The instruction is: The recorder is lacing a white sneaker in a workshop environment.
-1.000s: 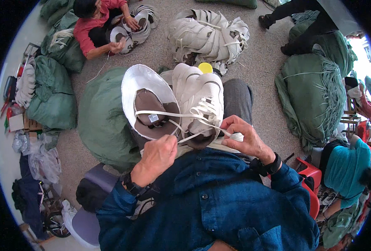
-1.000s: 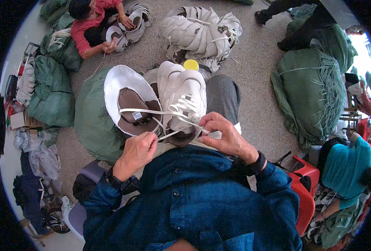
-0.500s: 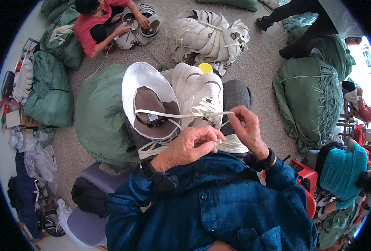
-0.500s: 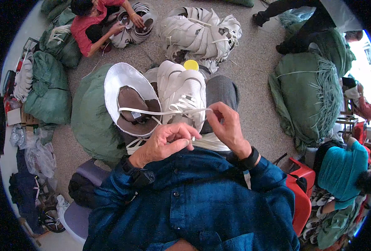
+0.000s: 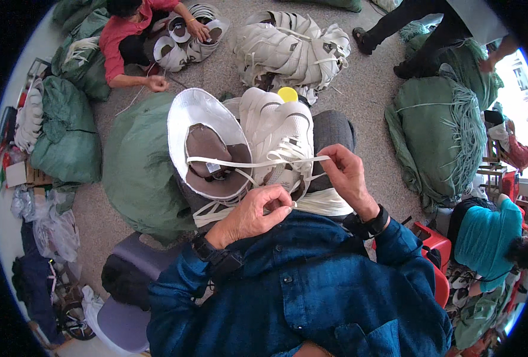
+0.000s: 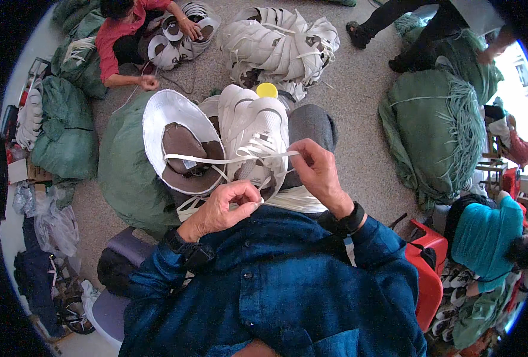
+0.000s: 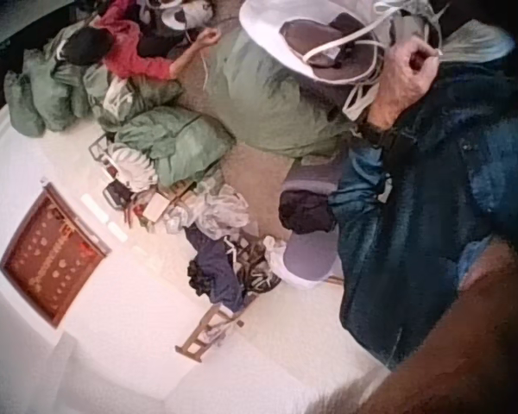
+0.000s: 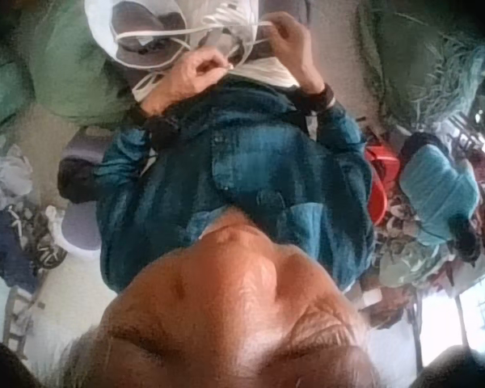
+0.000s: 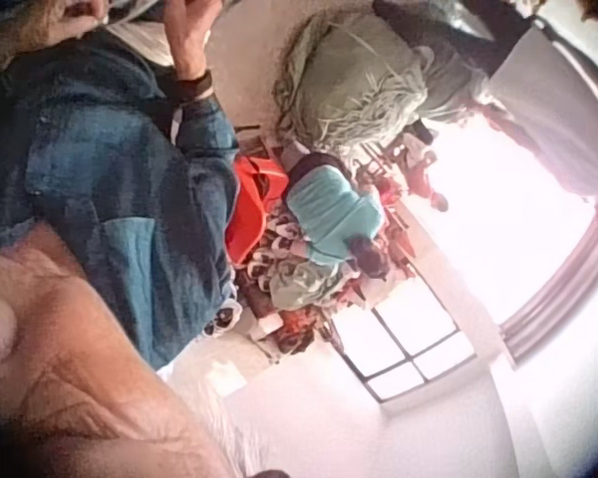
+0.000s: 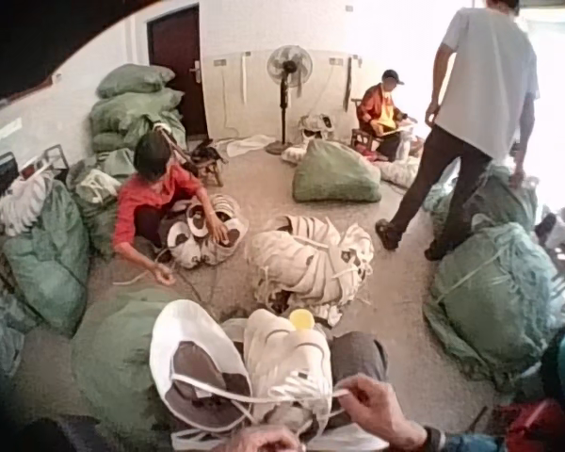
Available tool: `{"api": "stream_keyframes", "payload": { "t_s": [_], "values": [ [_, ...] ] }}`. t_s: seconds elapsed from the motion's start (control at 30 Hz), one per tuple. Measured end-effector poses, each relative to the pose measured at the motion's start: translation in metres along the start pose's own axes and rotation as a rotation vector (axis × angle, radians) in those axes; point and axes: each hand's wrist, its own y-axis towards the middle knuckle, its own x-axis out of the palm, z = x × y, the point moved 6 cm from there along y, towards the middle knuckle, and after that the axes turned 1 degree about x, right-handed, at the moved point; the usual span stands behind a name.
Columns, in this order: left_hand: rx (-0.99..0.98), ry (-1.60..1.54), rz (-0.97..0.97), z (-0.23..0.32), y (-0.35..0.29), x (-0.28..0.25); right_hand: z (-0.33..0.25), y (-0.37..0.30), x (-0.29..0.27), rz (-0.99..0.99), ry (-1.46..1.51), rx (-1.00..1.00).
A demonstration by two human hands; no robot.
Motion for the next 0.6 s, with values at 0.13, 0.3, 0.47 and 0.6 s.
{"api": "stream_keyframes", "payload": {
  "t_s": [0.13,0.3,0.47,0.6],
  "values": [
    [-0.022,0.027,0.017,-0.006,-0.001,-0.003,-0.01,-0.013,0.001,-0.154,0.103,-0.06],
    [-0.002,0.022,0.073,-0.001,0.002,-0.007,-0.026,-0.023,0.008,-0.377,0.064,-0.159],
    [0.011,-0.015,0.101,0.001,0.001,-0.012,-0.025,-0.021,0.007,-0.39,-0.076,-0.257],
    [-0.011,-0.031,0.122,-0.001,-0.002,-0.016,-0.018,-0.016,0.006,-0.398,-0.318,-0.245]
  ]
}}
